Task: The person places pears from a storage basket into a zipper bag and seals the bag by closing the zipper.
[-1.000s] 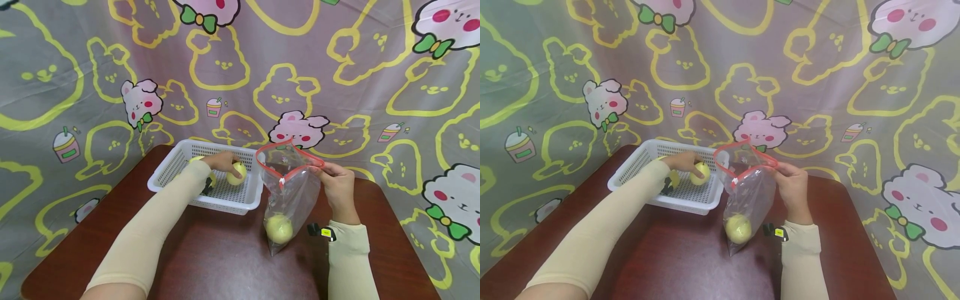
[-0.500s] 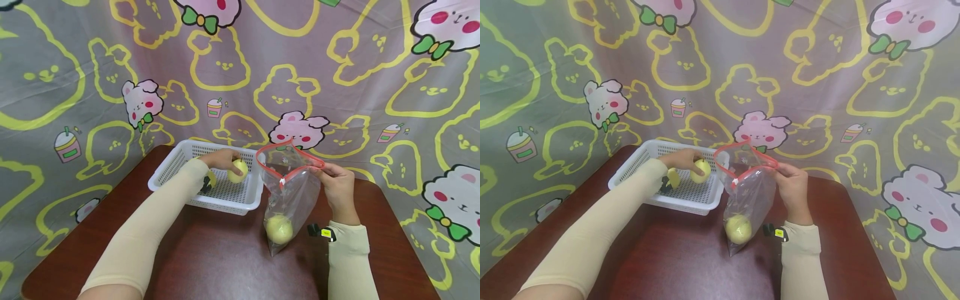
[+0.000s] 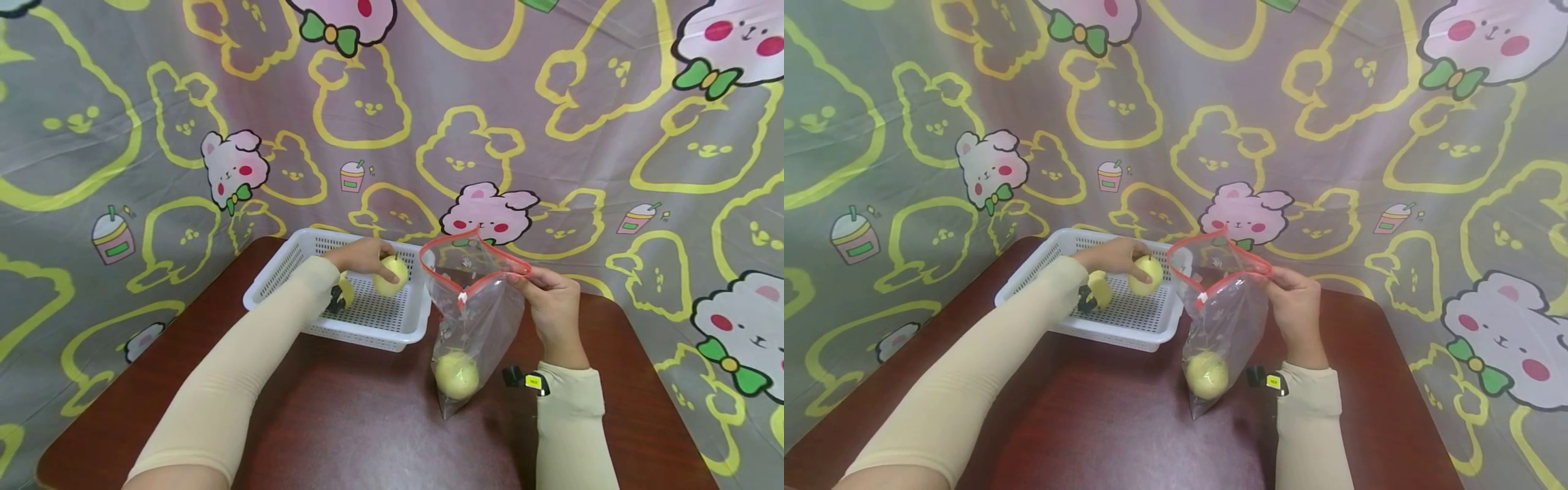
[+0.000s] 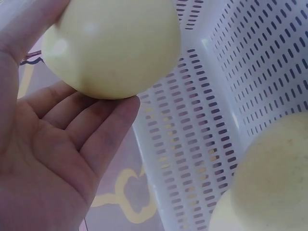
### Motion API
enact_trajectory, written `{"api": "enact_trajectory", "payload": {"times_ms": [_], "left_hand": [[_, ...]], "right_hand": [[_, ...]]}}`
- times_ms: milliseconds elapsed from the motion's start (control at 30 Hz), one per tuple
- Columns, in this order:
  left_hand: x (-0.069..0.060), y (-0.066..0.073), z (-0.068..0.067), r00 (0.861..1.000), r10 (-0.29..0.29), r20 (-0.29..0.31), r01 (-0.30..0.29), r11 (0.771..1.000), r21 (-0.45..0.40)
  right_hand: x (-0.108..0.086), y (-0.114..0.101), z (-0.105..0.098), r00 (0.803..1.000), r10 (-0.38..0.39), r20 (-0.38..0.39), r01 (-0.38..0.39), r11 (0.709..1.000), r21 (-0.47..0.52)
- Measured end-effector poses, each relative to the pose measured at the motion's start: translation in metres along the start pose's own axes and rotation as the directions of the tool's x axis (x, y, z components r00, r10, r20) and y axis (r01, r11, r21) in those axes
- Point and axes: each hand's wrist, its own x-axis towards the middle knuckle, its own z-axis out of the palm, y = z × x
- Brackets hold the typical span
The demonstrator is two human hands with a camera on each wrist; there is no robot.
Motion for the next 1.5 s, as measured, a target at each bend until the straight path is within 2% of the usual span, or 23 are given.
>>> {"api": "enact_trajectory", "payload": {"times_ms": [233, 533, 767, 1000, 1200, 1333, 1500], "left_hand": [[-0.003, 0.005, -0.006, 0.999, 0.030, -0.011, -0.031, 0.998, -0.057], [-0.008, 0.013, -0.012, 0.999, 0.011, -0.045, -0.014, 0.998, -0.064], [-0.012, 0.024, -0.025, 0.997, 0.042, -0.062, -0.046, 0.996, -0.072], [-0.015, 0.032, -0.033, 0.993, 0.072, -0.091, -0.079, 0.994, -0.070], [-0.016, 0.037, -0.036, 0.992, 0.093, -0.083, -0.097, 0.994, -0.041], [-0.020, 0.043, -0.040, 0.990, 0.104, -0.095, -0.106, 0.994, -0.020], [-0.024, 0.053, -0.047, 0.988, 0.121, -0.101, -0.125, 0.992, -0.036]], "right_hand": [[-0.001, 0.000, 0.000, 1.000, 0.012, -0.025, -0.013, 1.000, -0.019], [-0.001, 0.001, -0.001, 1.000, 0.012, -0.011, -0.012, 1.000, -0.023], [0.001, -0.001, 0.000, 0.999, 0.025, -0.022, -0.025, 1.000, 0.007], [0.002, 0.000, -0.001, 0.999, 0.025, -0.027, -0.025, 1.000, 0.000], [0.002, 0.002, -0.001, 1.000, 0.018, -0.017, -0.018, 1.000, 0.008], [0.001, 0.001, -0.001, 1.000, 0.017, -0.012, -0.017, 1.000, 0.004], [0.001, 0.001, 0.000, 1.000, 0.016, -0.010, -0.016, 1.000, 0.017]]}}
